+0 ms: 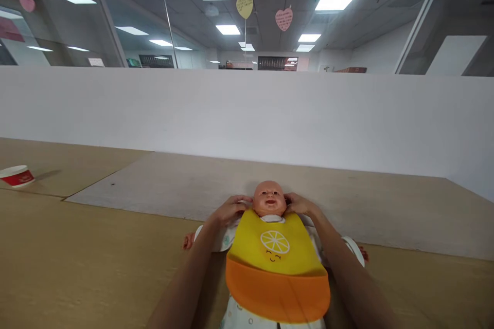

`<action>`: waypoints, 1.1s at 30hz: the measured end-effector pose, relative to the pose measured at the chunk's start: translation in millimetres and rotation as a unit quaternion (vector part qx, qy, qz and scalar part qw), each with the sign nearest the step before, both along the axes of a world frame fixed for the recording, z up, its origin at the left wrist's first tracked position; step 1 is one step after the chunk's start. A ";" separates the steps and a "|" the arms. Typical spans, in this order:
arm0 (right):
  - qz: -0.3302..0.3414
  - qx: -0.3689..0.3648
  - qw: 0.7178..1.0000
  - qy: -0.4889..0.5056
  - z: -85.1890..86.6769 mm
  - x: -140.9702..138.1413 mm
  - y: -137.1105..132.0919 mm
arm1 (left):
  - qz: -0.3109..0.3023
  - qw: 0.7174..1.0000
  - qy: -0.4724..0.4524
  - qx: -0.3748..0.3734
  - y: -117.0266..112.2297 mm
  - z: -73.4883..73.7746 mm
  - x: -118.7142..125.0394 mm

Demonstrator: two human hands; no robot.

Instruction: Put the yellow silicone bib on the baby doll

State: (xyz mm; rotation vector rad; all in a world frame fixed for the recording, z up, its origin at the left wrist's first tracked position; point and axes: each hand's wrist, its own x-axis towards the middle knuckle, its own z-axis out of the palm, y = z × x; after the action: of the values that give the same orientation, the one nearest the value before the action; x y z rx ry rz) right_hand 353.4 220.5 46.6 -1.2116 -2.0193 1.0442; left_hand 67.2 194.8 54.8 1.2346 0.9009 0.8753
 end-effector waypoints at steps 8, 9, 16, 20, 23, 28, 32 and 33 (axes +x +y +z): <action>-0.034 -0.131 0.987 0.082 -8.5 -1.7 -9.2 | 0.034 0.987 0.146 0.065 -24.5 10.1 -7.1; -0.044 -0.136 0.986 0.086 -8.8 -0.6 -13.2 | 0.036 0.986 0.146 0.068 -30.1 12.0 -7.9; -0.156 -0.098 0.979 0.085 2.6 9.4 -67.5 | 0.030 0.988 0.138 0.065 -78.1 24.2 -21.1; -0.102 -0.090 0.985 0.109 15.7 13.4 -117.4 | 0.040 0.990 0.126 0.049 -103.5 21.7 -31.3; -0.138 -0.127 0.975 0.121 16.1 17.5 -156.1 | 0.007 0.990 0.138 0.019 -122.9 23.3 -38.3; -0.247 -0.073 0.960 0.110 -2.4 27.9 -210.2 | -0.064 0.980 0.187 0.016 -154.3 30.4 -48.5; -0.305 0.023 0.945 0.116 -25.7 35.8 -243.6 | 0.131 0.967 0.180 0.125 -172.2 10.7 -58.4; -0.310 0.036 0.944 0.108 -31.5 36.7 -250.5 | 0.200 0.950 0.191 0.147 -176.1 2.4 -61.1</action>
State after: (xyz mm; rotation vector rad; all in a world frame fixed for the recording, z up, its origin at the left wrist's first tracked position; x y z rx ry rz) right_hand 390.0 -30.0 15.2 -1.4814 -1.3525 0.7369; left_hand 6.1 18.7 57.2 1.5404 1.4036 1.1441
